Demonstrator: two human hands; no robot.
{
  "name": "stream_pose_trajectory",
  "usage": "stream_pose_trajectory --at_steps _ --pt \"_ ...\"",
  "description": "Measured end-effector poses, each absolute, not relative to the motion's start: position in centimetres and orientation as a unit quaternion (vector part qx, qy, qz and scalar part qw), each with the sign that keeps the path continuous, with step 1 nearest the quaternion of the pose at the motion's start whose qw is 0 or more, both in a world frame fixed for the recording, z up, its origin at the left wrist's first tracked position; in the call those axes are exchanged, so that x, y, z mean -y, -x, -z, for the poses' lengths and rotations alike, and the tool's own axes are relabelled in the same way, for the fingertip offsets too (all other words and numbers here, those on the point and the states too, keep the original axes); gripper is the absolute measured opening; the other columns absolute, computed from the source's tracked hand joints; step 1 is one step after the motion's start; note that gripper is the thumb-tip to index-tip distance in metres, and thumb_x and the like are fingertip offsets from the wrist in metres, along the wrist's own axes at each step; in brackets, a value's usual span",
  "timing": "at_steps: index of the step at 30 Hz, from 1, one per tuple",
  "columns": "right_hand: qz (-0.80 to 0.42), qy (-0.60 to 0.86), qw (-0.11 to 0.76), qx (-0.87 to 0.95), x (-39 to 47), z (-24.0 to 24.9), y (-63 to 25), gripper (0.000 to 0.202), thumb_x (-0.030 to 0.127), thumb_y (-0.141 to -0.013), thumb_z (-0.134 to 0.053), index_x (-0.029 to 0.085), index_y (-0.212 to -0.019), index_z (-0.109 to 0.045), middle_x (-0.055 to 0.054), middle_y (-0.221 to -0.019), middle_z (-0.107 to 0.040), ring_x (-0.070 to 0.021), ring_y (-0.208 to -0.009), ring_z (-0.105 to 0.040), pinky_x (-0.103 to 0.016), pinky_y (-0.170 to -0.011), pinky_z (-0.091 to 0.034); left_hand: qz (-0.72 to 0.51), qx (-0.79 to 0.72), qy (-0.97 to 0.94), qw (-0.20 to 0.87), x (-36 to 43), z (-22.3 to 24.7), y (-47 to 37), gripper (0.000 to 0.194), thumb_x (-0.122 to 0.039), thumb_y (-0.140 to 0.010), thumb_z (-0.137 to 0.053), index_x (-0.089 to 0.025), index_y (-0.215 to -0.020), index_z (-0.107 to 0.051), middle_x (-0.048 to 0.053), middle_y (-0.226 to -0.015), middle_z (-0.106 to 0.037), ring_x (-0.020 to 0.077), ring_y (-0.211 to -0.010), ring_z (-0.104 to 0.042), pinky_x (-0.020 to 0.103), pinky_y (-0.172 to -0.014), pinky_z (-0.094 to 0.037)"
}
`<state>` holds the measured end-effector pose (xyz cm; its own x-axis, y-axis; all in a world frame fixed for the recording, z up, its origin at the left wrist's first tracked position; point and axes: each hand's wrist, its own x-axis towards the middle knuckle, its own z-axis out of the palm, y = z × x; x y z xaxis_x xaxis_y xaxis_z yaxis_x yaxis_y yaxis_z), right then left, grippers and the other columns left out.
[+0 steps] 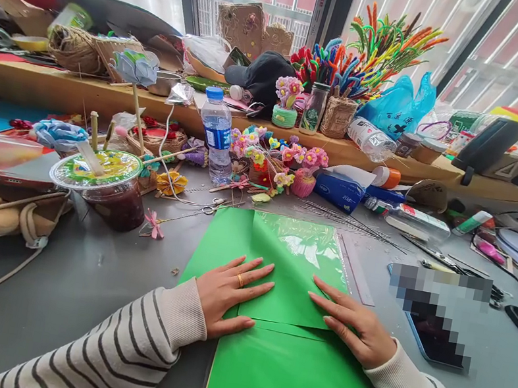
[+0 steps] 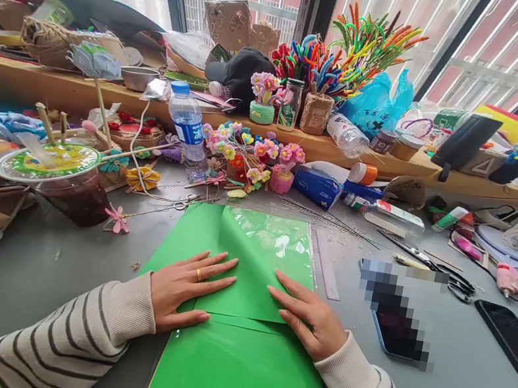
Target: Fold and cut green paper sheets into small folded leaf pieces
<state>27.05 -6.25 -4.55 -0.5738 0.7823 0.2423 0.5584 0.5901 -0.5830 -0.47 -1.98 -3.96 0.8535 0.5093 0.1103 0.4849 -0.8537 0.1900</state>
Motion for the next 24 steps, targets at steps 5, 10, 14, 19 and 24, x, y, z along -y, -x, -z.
stream_pose_trajectory --at_steps 5,10,14,19,24 --pt "-0.214 0.391 0.238 0.863 6.27 4.67 -26.93 0.039 0.027 -0.080 -0.036 0.022 -0.118 -0.036 -0.004 -0.127 -0.029 -0.0174 -0.114 -0.029 -0.033 -0.093 -0.028 -0.085 -0.250 -0.960 0.098 1.86 3.90 0.78 0.056 -0.048 -0.071 -0.037 -0.024 -0.121 -0.028 0.002 -0.130 -0.021 0.0240 -0.118 -0.016 0.041 -0.096 -0.015" --pt "-0.201 0.393 0.221 0.870 6.44 4.70 -26.79 0.044 0.031 -0.078 -0.039 0.022 -0.120 -0.032 -0.004 -0.129 -0.027 -0.0188 -0.115 -0.026 -0.035 -0.093 -0.027 -0.101 -0.237 -0.961 0.105 1.87 3.96 1.00 0.056 -0.049 -0.070 -0.039 -0.021 -0.119 -0.033 0.003 -0.128 -0.026 0.0235 -0.118 -0.019 0.040 -0.096 -0.019" --pt "-0.194 0.382 0.206 0.880 6.47 4.75 -26.78 0.042 0.030 -0.080 -0.034 0.022 -0.121 -0.030 -0.004 -0.130 -0.023 -0.0187 -0.117 -0.023 -0.035 -0.094 -0.025 -0.117 -0.221 -0.963 0.102 1.98 4.04 1.09 0.053 -0.043 -0.071 -0.041 -0.018 -0.117 -0.036 0.005 -0.126 -0.031 0.0211 -0.117 -0.022 0.036 -0.096 -0.023" --pt "-0.193 0.381 0.202 0.881 6.37 4.82 -26.80 0.039 0.026 -0.083 -0.025 0.023 -0.121 -0.030 -0.002 -0.131 -0.022 -0.0172 -0.117 -0.023 -0.033 -0.093 -0.026 -0.137 -0.218 -0.959 0.119 2.06 3.91 1.24 0.050 -0.037 -0.072 -0.040 -0.017 -0.117 -0.036 0.005 -0.124 -0.035 0.0207 -0.116 -0.024 0.035 -0.095 -0.026" --pt "-0.195 0.384 0.199 0.881 6.40 4.90 -26.76 0.040 0.026 -0.082 -0.027 0.024 -0.122 -0.028 -0.002 -0.131 -0.022 -0.0178 -0.117 -0.023 -0.035 -0.093 -0.025 -0.141 -0.217 -0.957 0.130 2.06 3.64 1.39 0.049 -0.034 -0.071 -0.041 -0.017 -0.117 -0.037 0.005 -0.123 -0.035 0.0205 -0.116 -0.024 0.036 -0.095 -0.027"
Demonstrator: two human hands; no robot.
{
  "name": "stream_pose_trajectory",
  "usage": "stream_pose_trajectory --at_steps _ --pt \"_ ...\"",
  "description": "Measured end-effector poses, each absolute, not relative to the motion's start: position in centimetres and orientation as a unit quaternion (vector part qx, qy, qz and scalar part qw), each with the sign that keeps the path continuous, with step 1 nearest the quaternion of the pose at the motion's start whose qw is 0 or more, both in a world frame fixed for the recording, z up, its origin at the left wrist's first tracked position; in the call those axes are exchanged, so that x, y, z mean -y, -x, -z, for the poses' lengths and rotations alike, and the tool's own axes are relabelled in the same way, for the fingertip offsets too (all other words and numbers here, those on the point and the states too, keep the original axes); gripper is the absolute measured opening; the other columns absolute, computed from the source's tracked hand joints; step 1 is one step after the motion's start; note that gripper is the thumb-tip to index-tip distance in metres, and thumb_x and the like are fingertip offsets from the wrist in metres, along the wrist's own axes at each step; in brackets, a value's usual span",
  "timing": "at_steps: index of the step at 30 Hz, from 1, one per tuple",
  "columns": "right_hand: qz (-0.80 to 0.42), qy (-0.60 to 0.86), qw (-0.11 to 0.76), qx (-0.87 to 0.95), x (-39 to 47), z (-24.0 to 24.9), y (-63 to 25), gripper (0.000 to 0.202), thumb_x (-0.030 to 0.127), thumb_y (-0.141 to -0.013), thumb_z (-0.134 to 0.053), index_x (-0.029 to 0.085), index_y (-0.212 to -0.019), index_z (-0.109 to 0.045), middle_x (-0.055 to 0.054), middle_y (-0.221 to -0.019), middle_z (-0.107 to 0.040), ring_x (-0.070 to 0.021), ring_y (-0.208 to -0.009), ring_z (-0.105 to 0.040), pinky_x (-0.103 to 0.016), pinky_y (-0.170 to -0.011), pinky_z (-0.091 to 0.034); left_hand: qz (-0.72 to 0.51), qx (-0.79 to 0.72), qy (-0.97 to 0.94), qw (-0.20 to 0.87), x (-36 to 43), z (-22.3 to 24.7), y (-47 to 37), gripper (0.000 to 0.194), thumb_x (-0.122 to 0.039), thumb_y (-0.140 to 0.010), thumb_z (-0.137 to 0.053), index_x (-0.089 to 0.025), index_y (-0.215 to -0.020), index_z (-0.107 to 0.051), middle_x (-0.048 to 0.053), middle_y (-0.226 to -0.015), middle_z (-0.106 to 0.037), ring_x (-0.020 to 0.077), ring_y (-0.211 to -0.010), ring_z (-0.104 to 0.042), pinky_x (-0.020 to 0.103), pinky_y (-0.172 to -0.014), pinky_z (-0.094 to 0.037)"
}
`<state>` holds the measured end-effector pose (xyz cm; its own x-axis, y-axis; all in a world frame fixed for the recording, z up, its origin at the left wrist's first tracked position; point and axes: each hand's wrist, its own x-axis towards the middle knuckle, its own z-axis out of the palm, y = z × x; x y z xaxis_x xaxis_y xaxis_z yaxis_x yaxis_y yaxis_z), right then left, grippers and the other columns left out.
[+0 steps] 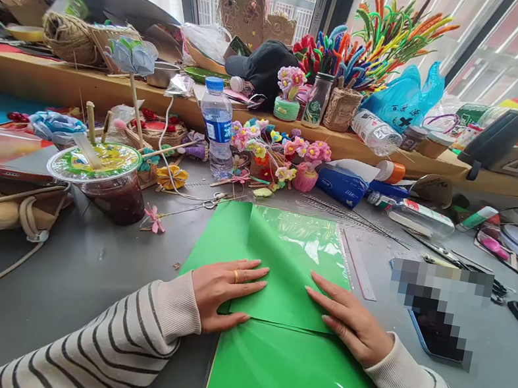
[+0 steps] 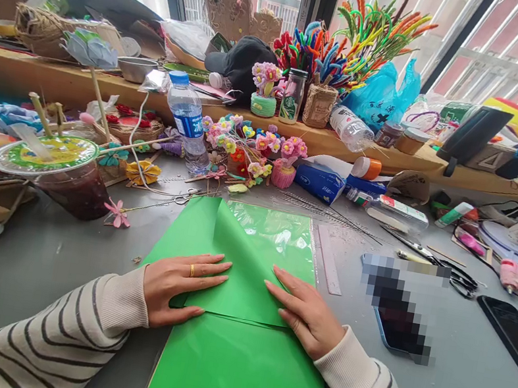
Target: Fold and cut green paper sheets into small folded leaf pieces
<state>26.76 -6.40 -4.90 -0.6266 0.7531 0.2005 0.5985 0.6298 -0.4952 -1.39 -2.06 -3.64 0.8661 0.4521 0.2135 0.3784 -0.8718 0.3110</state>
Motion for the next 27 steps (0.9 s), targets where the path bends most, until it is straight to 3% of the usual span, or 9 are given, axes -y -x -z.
stream_pose_trajectory --at_steps 27 --pt "-0.179 0.388 0.167 0.888 6.51 4.70 -26.58 0.042 0.029 -0.081 -0.031 0.023 -0.123 -0.026 -0.003 -0.131 -0.022 -0.0182 -0.117 -0.023 -0.037 -0.093 -0.024 -0.158 -0.212 -0.954 0.141 2.43 3.31 1.95 0.050 -0.030 -0.067 -0.046 -0.016 -0.115 -0.039 0.006 -0.122 -0.037 0.0213 -0.115 -0.027 0.037 -0.093 -0.029"
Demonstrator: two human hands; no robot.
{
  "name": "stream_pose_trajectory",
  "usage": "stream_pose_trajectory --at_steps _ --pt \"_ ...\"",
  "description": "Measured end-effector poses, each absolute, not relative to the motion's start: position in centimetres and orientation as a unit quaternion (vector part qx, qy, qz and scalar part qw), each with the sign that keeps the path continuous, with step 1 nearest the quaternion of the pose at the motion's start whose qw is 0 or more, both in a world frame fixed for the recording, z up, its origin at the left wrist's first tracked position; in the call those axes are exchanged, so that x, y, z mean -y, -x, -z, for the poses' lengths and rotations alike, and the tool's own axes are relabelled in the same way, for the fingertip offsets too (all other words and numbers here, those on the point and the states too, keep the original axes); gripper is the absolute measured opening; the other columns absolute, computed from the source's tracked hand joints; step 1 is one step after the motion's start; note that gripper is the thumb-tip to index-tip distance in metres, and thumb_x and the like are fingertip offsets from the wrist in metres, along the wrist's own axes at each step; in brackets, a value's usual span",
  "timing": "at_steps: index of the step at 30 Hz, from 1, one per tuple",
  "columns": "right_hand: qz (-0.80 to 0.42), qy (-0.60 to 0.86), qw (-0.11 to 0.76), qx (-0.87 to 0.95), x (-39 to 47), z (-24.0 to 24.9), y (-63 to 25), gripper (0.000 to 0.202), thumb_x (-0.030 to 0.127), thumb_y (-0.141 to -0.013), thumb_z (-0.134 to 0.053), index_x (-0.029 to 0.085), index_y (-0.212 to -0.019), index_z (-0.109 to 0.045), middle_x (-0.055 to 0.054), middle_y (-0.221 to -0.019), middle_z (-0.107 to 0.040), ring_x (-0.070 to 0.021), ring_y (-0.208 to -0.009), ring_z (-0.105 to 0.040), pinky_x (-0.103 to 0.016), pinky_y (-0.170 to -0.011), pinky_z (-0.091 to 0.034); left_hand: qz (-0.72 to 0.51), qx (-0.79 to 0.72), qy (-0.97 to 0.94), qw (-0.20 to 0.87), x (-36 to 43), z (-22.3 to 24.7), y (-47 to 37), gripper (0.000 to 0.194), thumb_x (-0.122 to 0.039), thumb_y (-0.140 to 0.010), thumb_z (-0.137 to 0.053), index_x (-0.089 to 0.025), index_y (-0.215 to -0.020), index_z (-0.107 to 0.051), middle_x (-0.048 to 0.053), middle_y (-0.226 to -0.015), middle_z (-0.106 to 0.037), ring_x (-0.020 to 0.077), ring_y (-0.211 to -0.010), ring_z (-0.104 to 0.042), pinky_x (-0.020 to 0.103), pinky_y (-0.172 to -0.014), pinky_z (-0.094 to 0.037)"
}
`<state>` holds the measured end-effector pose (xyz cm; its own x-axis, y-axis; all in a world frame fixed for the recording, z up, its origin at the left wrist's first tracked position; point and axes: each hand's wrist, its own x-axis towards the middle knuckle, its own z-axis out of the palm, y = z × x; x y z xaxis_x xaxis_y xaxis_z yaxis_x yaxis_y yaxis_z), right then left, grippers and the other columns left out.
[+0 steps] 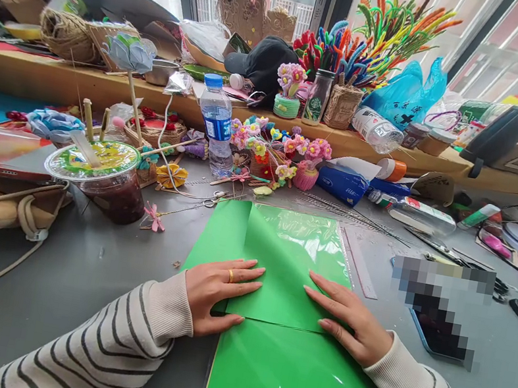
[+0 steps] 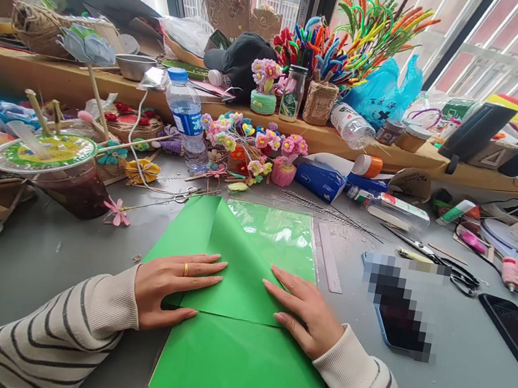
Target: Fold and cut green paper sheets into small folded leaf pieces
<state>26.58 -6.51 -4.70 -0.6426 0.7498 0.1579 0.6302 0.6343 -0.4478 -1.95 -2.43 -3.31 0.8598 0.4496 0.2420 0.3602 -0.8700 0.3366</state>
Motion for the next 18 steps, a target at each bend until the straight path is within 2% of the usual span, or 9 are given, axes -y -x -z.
stream_pose_trajectory --at_steps 6,10,13,15,18 --pt "-0.175 0.386 0.163 0.891 6.5 4.7 -26.5 0.042 0.028 -0.082 -0.031 0.022 -0.123 -0.027 -0.004 -0.131 -0.021 -0.0179 -0.117 -0.021 -0.036 -0.093 -0.024 -0.170 -0.213 -0.954 0.124 2.8 2.0 1.8 0.047 -0.030 -0.069 -0.046 -0.016 -0.113 -0.040 0.006 -0.122 -0.037 0.0199 -0.114 -0.028 0.036 -0.094 -0.029" --pt "-0.169 0.385 0.153 0.894 6.5 4.6 -26.5 0.042 0.028 -0.082 -0.031 0.022 -0.123 -0.026 -0.004 -0.131 -0.021 -0.0183 -0.117 -0.021 -0.037 -0.094 -0.023 -0.171 -0.231 -0.954 0.084 2.9 -0.1 0.9 0.043 -0.024 -0.073 -0.040 -0.016 -0.116 -0.036 0.007 -0.125 -0.033 0.0189 -0.116 -0.025 0.035 -0.093 -0.030" --pt "-0.163 0.386 0.159 0.894 6.5 4.7 -26.5 0.042 0.029 -0.082 -0.031 0.022 -0.123 -0.026 -0.004 -0.131 -0.021 -0.0188 -0.117 -0.022 -0.037 -0.093 -0.024 -0.139 -0.234 -0.961 0.057 2.9 -0.9 -1.0 0.050 -0.024 -0.071 -0.042 -0.014 -0.118 -0.031 0.009 -0.128 -0.026 0.0224 -0.118 -0.019 0.038 -0.094 -0.024" --pt "-0.156 0.387 0.166 0.894 6.5 4.8 -26.5 0.042 0.029 -0.082 -0.031 0.022 -0.123 -0.026 -0.004 -0.131 -0.021 -0.0191 -0.117 -0.022 -0.037 -0.093 -0.024 -0.118 -0.251 -0.960 0.042 2.9 -0.5 -2.8 0.053 -0.030 -0.071 -0.042 -0.013 -0.119 -0.030 0.010 -0.129 -0.024 0.0252 -0.118 -0.015 0.041 -0.095 -0.019" --pt "-0.143 0.388 0.164 0.895 6.5 5.0 -26.6 0.043 0.028 -0.081 -0.033 0.021 -0.123 -0.027 -0.005 -0.130 -0.023 -0.0184 -0.117 -0.023 -0.035 -0.093 -0.025 -0.093 -0.269 -0.958 0.027 2.6 1.3 -5.2 0.049 -0.032 -0.076 -0.034 -0.017 -0.121 -0.027 0.006 -0.131 -0.020 0.0242 -0.119 -0.012 0.043 -0.095 -0.014"
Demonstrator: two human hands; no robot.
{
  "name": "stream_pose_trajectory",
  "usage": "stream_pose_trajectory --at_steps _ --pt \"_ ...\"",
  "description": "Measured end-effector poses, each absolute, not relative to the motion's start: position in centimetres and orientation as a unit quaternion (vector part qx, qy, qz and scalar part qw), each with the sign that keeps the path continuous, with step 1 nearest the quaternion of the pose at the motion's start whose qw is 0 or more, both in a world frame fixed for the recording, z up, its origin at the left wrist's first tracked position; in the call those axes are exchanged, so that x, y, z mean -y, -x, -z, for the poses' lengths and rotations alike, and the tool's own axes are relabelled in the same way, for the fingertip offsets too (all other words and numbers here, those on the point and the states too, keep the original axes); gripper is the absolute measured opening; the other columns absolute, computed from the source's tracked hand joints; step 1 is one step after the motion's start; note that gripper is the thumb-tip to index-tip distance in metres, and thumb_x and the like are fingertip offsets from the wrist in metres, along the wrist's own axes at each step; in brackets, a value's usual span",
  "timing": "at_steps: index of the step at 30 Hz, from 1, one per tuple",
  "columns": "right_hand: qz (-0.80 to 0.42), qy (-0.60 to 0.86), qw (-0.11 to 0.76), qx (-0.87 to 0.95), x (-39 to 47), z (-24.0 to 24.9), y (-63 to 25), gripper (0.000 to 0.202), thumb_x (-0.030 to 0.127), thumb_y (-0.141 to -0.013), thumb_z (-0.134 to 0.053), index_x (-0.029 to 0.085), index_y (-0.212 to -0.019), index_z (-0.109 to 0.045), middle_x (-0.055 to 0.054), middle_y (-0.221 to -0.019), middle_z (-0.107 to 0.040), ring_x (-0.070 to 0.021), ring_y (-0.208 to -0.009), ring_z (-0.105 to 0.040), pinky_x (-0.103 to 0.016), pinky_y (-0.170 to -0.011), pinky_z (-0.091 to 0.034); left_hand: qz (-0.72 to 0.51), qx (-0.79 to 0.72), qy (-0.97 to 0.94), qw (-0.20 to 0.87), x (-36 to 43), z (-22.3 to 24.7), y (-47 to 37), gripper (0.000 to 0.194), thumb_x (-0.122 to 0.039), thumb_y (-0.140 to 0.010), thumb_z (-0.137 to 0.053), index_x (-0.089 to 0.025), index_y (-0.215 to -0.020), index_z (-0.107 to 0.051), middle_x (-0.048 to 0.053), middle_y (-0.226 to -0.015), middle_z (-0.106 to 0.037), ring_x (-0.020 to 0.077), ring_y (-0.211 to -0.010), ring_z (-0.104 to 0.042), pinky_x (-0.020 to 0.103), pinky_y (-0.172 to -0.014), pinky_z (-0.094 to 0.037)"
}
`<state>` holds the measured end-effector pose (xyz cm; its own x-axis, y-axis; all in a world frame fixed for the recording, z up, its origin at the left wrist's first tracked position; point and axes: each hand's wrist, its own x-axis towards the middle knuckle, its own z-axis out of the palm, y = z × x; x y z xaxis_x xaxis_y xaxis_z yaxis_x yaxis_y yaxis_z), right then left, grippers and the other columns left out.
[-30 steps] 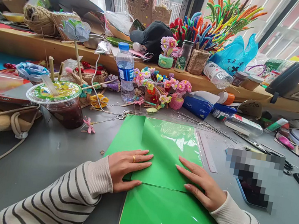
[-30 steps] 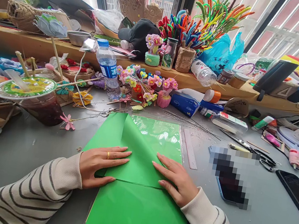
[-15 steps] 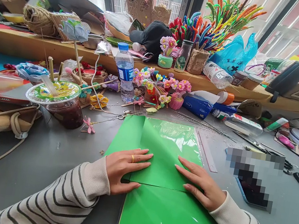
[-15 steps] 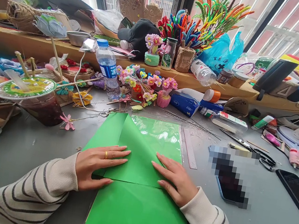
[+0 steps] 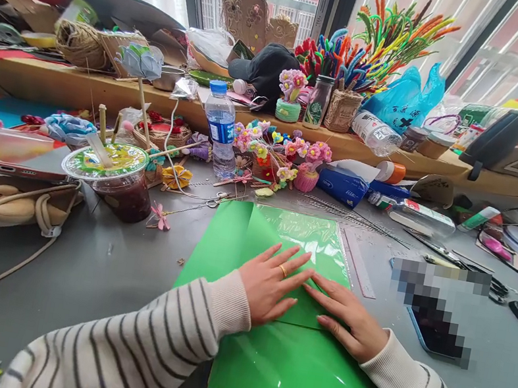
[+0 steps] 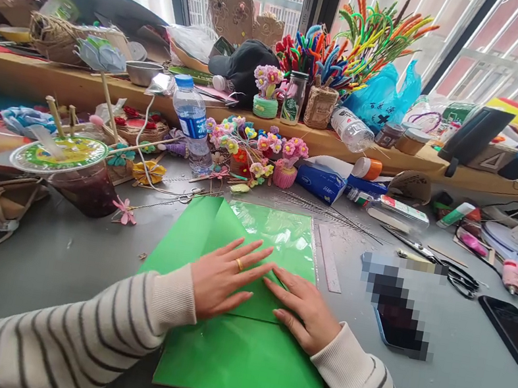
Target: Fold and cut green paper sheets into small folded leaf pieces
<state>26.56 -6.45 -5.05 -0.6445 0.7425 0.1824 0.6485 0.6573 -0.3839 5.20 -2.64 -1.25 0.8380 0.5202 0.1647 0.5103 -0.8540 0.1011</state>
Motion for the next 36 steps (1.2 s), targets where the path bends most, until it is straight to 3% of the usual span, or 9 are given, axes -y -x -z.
stream_pose_trajectory --at_steps 6,15,26,36 --pt "-0.166 0.385 0.166 0.893 6.3 5.0 -26.8 0.040 0.027 -0.080 -0.035 0.019 -0.120 -0.033 -0.006 -0.129 -0.026 -0.0178 -0.117 -0.023 -0.035 -0.094 -0.025 -0.090 -0.258 -0.962 0.013 1.9 4.2 -6.2 0.057 -0.043 -0.075 -0.029 -0.020 -0.126 -0.015 0.002 -0.133 -0.012 0.0224 -0.120 -0.005 0.044 -0.096 -0.003" --pt "-0.236 0.458 0.195 0.835 5.9 3.9 -29.9 0.036 0.028 -0.079 -0.036 0.012 -0.111 -0.045 -0.009 -0.118 -0.043 -0.0168 -0.111 -0.034 -0.034 -0.093 -0.029 -0.082 -0.237 -0.968 0.006 1.5 4.2 -5.6 0.059 -0.042 -0.074 -0.032 -0.019 -0.126 -0.015 0.002 -0.133 -0.010 0.0224 -0.120 -0.004 0.044 -0.095 0.000" --pt "-0.234 0.471 0.181 0.831 6.0 4.6 -29.5 0.041 0.037 -0.072 -0.048 0.022 -0.110 -0.047 -0.004 -0.119 -0.042 -0.0192 -0.113 -0.031 -0.037 -0.093 -0.028 -0.084 -0.228 -0.970 0.017 1.3 4.2 -5.6 0.060 -0.043 -0.073 -0.033 -0.019 -0.125 -0.016 0.003 -0.132 -0.014 0.0234 -0.120 -0.006 0.044 -0.095 -0.002" --pt "-0.210 0.470 0.179 0.839 5.9 4.7 -29.3 0.042 0.037 -0.071 -0.049 0.017 -0.107 -0.049 -0.008 -0.118 -0.043 -0.0206 -0.112 -0.033 -0.039 -0.092 -0.029 -0.081 -0.229 -0.970 0.030 1.1 4.5 -5.7 0.059 -0.045 -0.073 -0.031 -0.020 -0.125 -0.018 0.003 -0.132 -0.014 0.0232 -0.120 -0.006 0.044 -0.095 -0.001"
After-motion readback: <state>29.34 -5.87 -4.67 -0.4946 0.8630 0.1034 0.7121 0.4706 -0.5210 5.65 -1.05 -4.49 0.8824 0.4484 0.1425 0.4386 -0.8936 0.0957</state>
